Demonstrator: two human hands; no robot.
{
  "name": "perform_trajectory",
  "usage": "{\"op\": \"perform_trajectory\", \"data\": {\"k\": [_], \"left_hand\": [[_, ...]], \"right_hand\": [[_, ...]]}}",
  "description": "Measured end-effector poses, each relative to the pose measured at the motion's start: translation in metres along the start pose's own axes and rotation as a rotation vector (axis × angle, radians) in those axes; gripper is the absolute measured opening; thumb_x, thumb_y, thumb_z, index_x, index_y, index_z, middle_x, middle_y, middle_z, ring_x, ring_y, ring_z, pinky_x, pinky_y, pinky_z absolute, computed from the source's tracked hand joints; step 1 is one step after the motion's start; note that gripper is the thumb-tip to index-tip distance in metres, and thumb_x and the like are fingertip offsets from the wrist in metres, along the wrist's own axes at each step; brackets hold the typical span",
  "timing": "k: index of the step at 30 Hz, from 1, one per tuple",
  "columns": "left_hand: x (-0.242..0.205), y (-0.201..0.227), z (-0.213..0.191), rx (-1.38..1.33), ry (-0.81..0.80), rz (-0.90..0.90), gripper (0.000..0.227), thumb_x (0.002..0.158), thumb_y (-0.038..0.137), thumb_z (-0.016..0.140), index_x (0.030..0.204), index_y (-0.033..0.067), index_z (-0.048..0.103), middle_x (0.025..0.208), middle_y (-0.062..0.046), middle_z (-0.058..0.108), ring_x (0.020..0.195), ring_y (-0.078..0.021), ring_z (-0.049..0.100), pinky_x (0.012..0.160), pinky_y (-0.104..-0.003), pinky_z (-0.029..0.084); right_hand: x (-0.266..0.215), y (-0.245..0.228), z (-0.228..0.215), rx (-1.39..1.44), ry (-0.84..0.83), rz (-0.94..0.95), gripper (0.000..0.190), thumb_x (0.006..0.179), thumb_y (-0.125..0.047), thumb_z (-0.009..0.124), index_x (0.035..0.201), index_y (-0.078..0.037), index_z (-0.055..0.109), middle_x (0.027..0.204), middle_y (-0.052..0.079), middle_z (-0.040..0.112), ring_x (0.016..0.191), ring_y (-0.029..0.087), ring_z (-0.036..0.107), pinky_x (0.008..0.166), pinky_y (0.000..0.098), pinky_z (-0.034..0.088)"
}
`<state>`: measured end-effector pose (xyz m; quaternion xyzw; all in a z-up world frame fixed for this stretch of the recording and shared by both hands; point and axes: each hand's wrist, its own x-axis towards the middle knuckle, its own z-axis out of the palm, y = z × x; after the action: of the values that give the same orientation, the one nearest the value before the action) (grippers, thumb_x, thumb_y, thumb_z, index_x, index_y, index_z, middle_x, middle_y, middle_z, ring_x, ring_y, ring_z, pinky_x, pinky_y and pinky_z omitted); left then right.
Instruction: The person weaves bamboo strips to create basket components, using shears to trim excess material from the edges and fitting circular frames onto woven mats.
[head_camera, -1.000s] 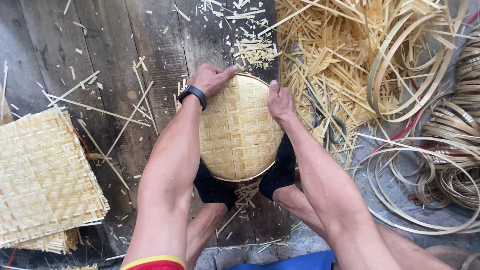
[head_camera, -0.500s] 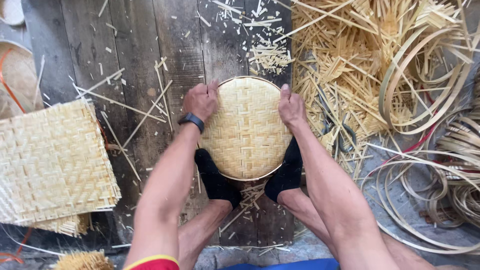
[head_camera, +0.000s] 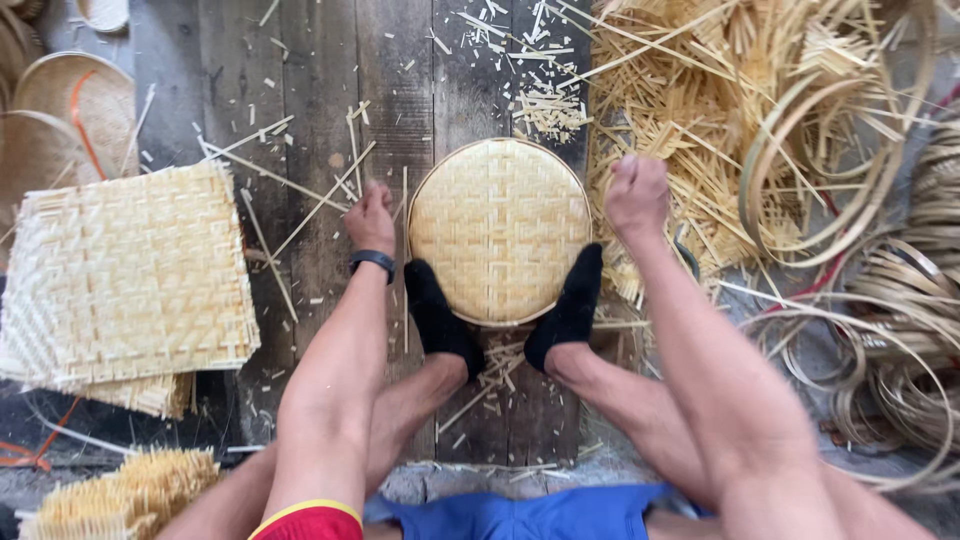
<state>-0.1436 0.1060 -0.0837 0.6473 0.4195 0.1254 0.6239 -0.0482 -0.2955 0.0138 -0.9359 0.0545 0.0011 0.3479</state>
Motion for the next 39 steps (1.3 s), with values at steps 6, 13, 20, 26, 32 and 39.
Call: {"op": "perform_trajectory", "data": {"k": [6, 13, 20, 26, 32, 39], "left_hand": [[-0.051, 0.016, -0.080, 0.029, -0.100, -0.395, 0.048, 0.105, 0.045, 0.056, 0.089, 0.0020, 0.068, 0.072, -0.006, 0.063, 0.054, -0.0162, 0.057, 0.044, -0.030, 0.042], [-0.112, 0.097, -0.107, 0.155, -0.248, -0.174, 0.046, 0.105, 0.044, 0.057, 0.095, 0.0013, 0.072, 0.075, -0.004, 0.067, 0.056, -0.0126, 0.060, 0.044, -0.028, 0.042], [-0.055, 0.005, -0.064, 0.088, -0.237, -0.306, 0.053, 0.106, 0.052, 0.056, 0.098, 0.0012, 0.068, 0.077, -0.004, 0.065, 0.059, -0.0137, 0.056, 0.047, -0.030, 0.042], [-0.039, -0.028, -0.003, 0.094, -0.061, -0.286, 0.071, 0.104, 0.061, 0.048, 0.138, -0.0003, 0.053, 0.138, -0.014, 0.059, 0.122, -0.0225, 0.057, 0.104, -0.038, 0.044], [-0.064, 0.015, 0.030, -0.220, 0.054, -0.505, 0.067, 0.100, 0.055, 0.051, 0.130, -0.0033, 0.065, 0.139, -0.016, 0.066, 0.125, -0.0268, 0.061, 0.110, -0.041, 0.045], [-0.089, 0.100, 0.006, -0.706, -0.205, -0.341, 0.059, 0.103, 0.061, 0.046, 0.119, 0.0053, 0.057, 0.127, -0.013, 0.063, 0.124, -0.0281, 0.059, 0.114, -0.049, 0.044]], "right_hand": [[-0.006, -0.115, -0.213, -0.272, -0.465, 0.166, 0.040, 0.113, -0.040, 0.045, 0.107, -0.005, 0.065, 0.099, 0.014, 0.066, 0.090, 0.025, 0.061, 0.085, 0.0453, 0.055], [-0.081, -0.167, -0.292, -0.557, -0.499, -0.142, 0.040, 0.110, -0.040, 0.053, 0.094, -0.006, 0.066, 0.085, 0.013, 0.066, 0.074, 0.024, 0.060, 0.074, 0.0446, 0.053], [-0.076, -0.015, -0.129, -0.201, -0.612, -0.028, 0.044, 0.102, -0.045, 0.057, 0.106, -0.003, 0.071, 0.092, 0.016, 0.073, 0.083, 0.026, 0.067, 0.077, 0.0432, 0.053], [-0.064, 0.074, 0.025, 0.682, -0.531, 0.541, 0.058, 0.105, -0.050, 0.045, 0.128, 0.000, 0.064, 0.118, 0.015, 0.071, 0.100, 0.025, 0.065, 0.087, 0.0416, 0.051], [-0.066, 0.033, 0.055, 1.012, -0.318, 0.783, 0.063, 0.105, -0.044, 0.026, 0.138, 0.001, 0.055, 0.128, 0.018, 0.066, 0.116, 0.029, 0.065, 0.102, 0.0466, 0.055], [-0.049, -0.028, -0.067, 1.146, -0.308, 0.395, 0.064, 0.109, -0.050, 0.023, 0.134, -0.001, 0.055, 0.131, 0.022, 0.064, 0.126, 0.033, 0.058, 0.115, 0.0513, 0.041]]}}
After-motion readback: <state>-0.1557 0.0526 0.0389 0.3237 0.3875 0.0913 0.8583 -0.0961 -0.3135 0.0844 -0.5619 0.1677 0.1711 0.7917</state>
